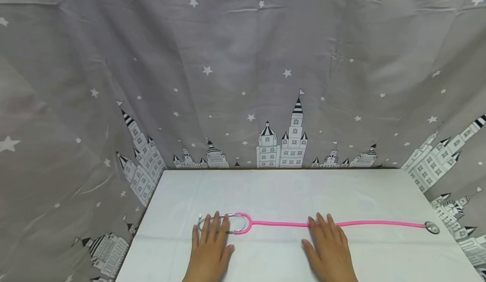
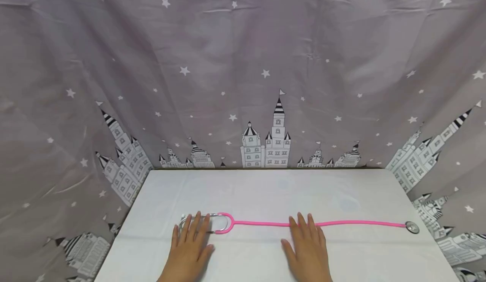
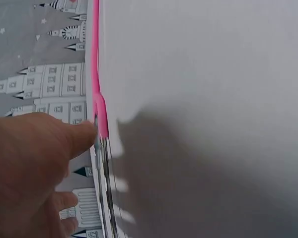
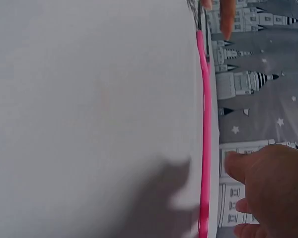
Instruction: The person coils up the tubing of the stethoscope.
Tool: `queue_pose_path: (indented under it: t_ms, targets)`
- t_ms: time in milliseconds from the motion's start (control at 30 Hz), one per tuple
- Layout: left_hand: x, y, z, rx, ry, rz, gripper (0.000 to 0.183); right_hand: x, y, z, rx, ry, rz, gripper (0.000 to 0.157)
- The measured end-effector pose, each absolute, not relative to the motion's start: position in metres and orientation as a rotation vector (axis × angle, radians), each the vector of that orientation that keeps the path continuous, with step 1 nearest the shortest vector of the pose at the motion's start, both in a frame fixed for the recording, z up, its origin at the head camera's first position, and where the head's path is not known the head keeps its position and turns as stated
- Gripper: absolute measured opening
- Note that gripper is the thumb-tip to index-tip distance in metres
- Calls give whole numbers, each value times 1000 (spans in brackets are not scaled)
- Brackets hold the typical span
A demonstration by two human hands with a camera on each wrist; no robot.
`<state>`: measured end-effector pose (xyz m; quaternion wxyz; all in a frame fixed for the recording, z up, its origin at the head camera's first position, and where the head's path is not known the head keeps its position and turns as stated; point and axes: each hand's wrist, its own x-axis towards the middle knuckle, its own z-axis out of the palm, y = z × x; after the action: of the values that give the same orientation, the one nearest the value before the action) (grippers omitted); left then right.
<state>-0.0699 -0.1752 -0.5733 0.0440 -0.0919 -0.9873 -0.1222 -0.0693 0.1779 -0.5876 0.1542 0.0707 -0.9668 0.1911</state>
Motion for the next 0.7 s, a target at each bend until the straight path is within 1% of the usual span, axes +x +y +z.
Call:
queue_pose_path:
  t_ms: [167,400,500,700]
  targets:
    - [-80,-185,-568,-339,-3016,-378,69,-83,159,-587,282,-2825,560,69]
    - [-91,-196,-570,-353,-3048,-388,61,-102,137,-587,357,-2859,588,63]
    - [-93,-199,-572,-370,-3053,-405,61,-109,130,-587,400,-2842,579,58]
    - [-96,-200,-572,-381,-3035,-439,58,-121,121,-588,429,-2754,563,39]
